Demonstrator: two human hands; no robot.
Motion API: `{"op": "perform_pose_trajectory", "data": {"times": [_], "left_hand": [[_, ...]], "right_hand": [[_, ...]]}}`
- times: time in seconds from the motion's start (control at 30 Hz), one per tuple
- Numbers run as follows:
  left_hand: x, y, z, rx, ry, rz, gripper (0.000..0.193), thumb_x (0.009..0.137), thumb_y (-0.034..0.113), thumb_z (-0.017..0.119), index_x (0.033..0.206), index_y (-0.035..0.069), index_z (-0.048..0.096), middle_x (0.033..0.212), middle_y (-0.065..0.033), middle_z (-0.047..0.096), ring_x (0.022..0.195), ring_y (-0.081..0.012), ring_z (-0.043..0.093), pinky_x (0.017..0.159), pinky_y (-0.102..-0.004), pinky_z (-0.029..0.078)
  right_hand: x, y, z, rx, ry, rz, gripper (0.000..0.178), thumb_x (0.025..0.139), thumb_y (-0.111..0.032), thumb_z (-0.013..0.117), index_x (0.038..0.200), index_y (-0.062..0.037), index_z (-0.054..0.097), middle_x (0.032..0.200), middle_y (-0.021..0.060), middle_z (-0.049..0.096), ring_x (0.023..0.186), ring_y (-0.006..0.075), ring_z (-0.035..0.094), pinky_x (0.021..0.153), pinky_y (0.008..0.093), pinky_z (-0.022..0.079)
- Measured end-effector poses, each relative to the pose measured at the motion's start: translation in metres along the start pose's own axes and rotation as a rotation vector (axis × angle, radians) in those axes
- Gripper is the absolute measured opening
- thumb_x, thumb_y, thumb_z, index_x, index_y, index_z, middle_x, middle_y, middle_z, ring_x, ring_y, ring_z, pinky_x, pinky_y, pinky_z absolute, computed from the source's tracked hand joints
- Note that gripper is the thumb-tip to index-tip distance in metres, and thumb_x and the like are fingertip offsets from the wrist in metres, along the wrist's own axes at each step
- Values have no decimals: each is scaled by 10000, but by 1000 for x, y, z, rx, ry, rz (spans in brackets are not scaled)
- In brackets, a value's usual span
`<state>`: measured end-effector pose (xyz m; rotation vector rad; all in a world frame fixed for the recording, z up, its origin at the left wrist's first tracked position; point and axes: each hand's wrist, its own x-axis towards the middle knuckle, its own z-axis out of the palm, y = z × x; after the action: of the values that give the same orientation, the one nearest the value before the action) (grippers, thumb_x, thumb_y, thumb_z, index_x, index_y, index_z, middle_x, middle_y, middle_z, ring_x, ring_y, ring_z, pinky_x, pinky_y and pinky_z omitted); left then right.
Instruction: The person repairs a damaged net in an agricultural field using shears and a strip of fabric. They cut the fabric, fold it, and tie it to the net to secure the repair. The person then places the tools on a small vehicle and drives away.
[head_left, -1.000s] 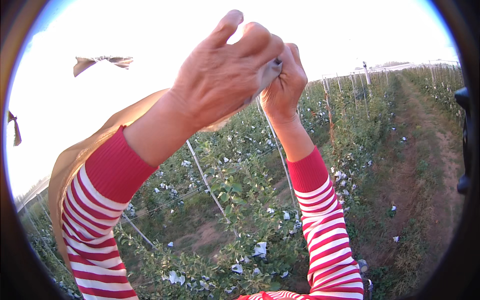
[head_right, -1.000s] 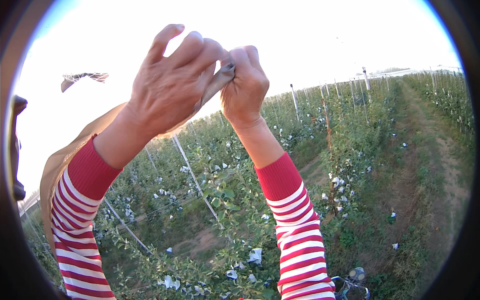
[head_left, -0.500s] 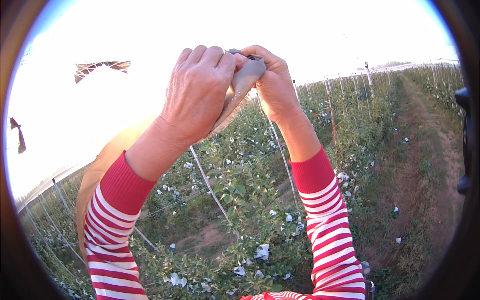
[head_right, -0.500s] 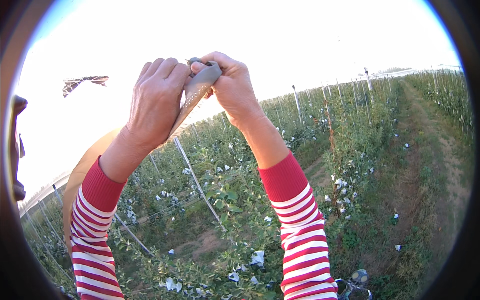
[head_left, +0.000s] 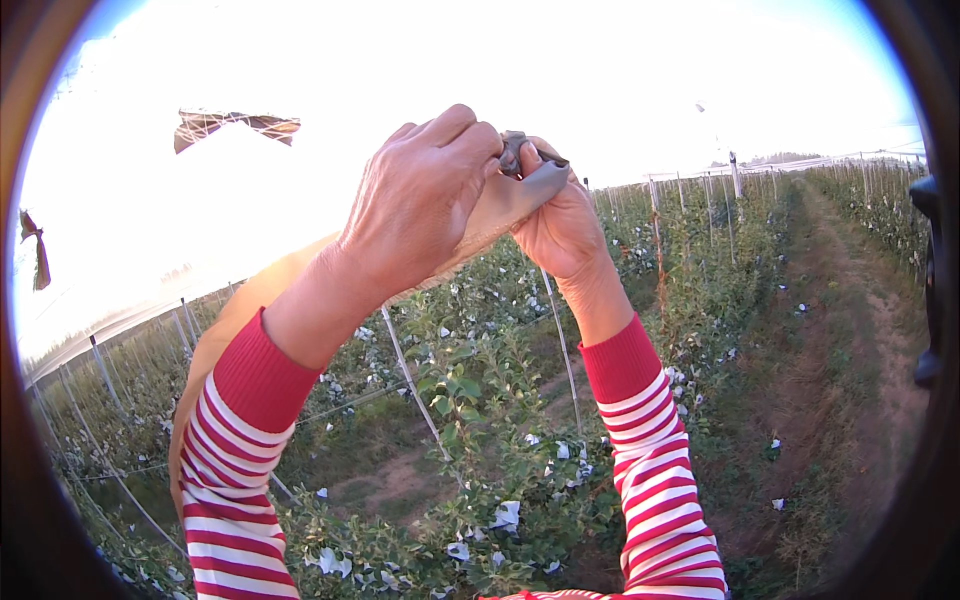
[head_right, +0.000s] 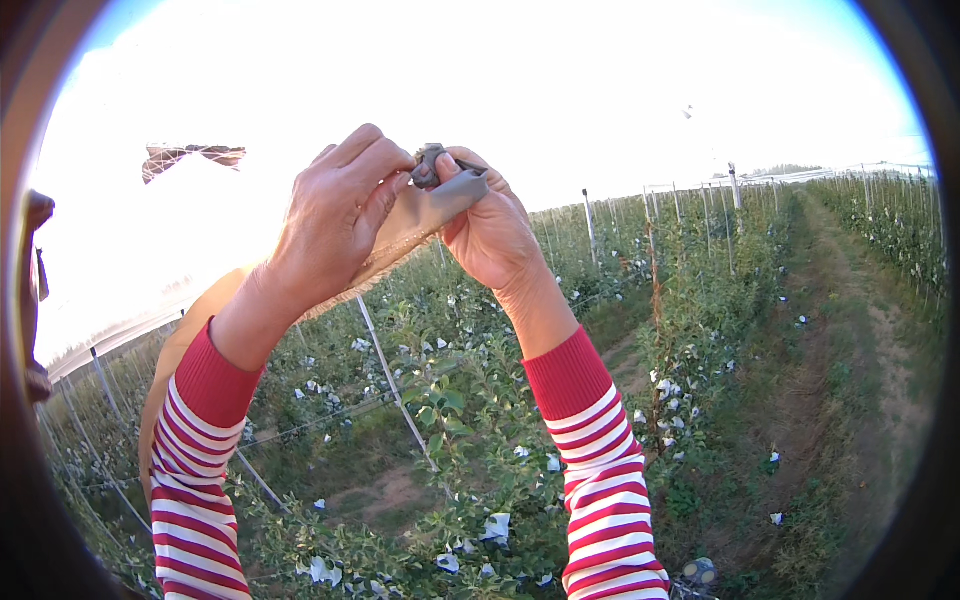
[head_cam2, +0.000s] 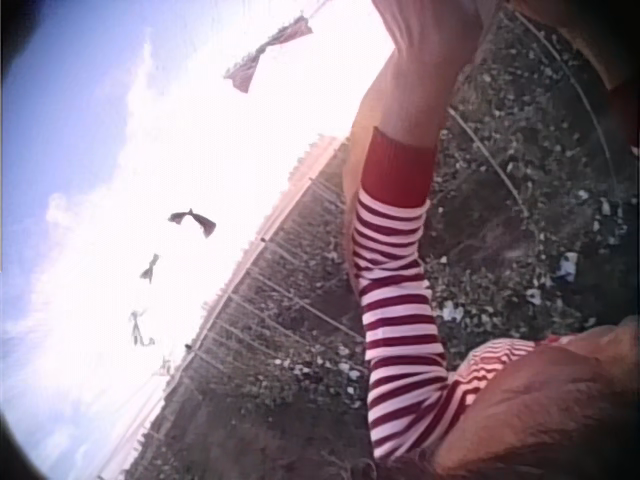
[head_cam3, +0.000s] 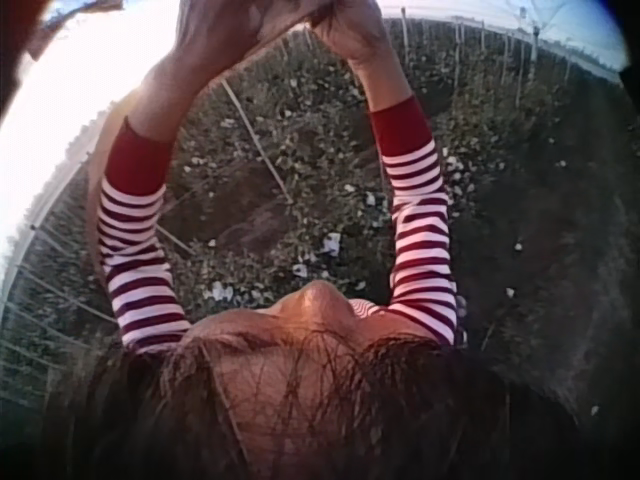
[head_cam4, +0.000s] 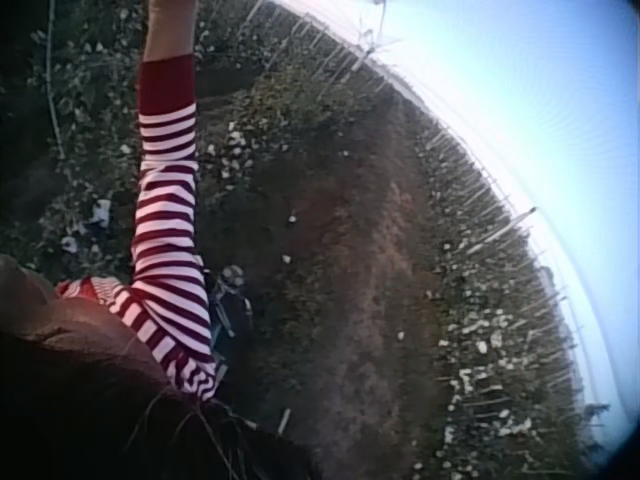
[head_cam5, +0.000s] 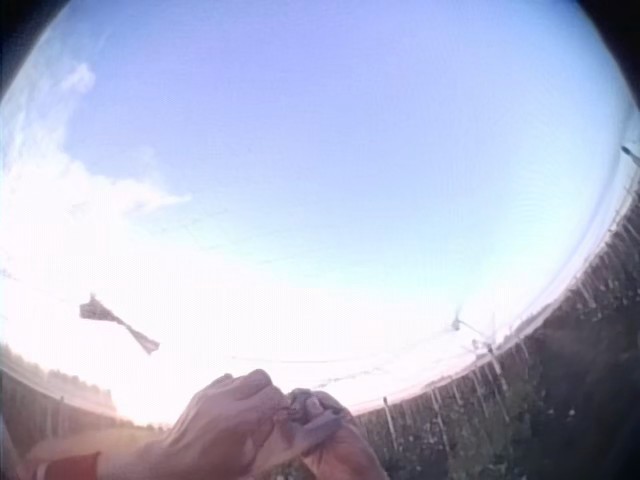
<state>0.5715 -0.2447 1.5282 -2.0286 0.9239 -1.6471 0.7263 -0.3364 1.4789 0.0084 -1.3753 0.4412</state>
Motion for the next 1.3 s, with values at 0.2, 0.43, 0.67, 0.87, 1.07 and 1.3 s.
{"op": "perform_pose_trajectory", "data": {"times": [0.2,0.43,0.67,0.87,1.07,1.3], "left_hand": [[2,6,-1,76,-41,-27,102,840,75,629,868,28,542,826,-104,538,737,-313,544,634,-387,423],[1,2,9,-238,115,-251,44,803,20,626,814,19,583,768,-109,571,693,-299,560,646,-374,437],[-7,-1,12,-350,230,-234,50,802,-33,604,814,8,578,740,-90,553,660,-212,560,621,-311,447],[-4,1,12,-448,251,-245,56,821,-35,596,858,6,598,761,-78,585,669,-168,585,635,-274,468],[-7,7,10,-472,226,-310,105,856,-22,575,954,8,598,791,-120,619,680,-204,628,627,-312,491],[6,1,-15,-143,-164,-101,132,877,-21,548,1004,3,577,846,-125,598,702,-261,616,621,-323,480]], "right_hand": [[-1,-2,7,-248,22,-88,139,955,-93,554,1050,-22,627,970,78,674,852,127,658,733,240,579],[-4,8,20,-394,112,-172,191,955,-174,578,1072,-33,633,930,61,679,834,124,660,727,235,569],[-6,5,17,-520,150,-113,220,970,-222,558,1068,-38,627,923,49,679,800,107,651,722,247,570],[-11,2,25,-130,112,51,240,1002,-229,487,1114,-33,570,1016,63,655,857,118,650,732,253,579],[-18,1,23,86,129,145,285,1033,-271,393,1153,-49,524,1050,68,634,900,131,646,726,263,586],[-16,2,19,45,136,134,247,1029,-257,410,1116,-67,542,980,44,644,818,127,648,647,262,580]]}}
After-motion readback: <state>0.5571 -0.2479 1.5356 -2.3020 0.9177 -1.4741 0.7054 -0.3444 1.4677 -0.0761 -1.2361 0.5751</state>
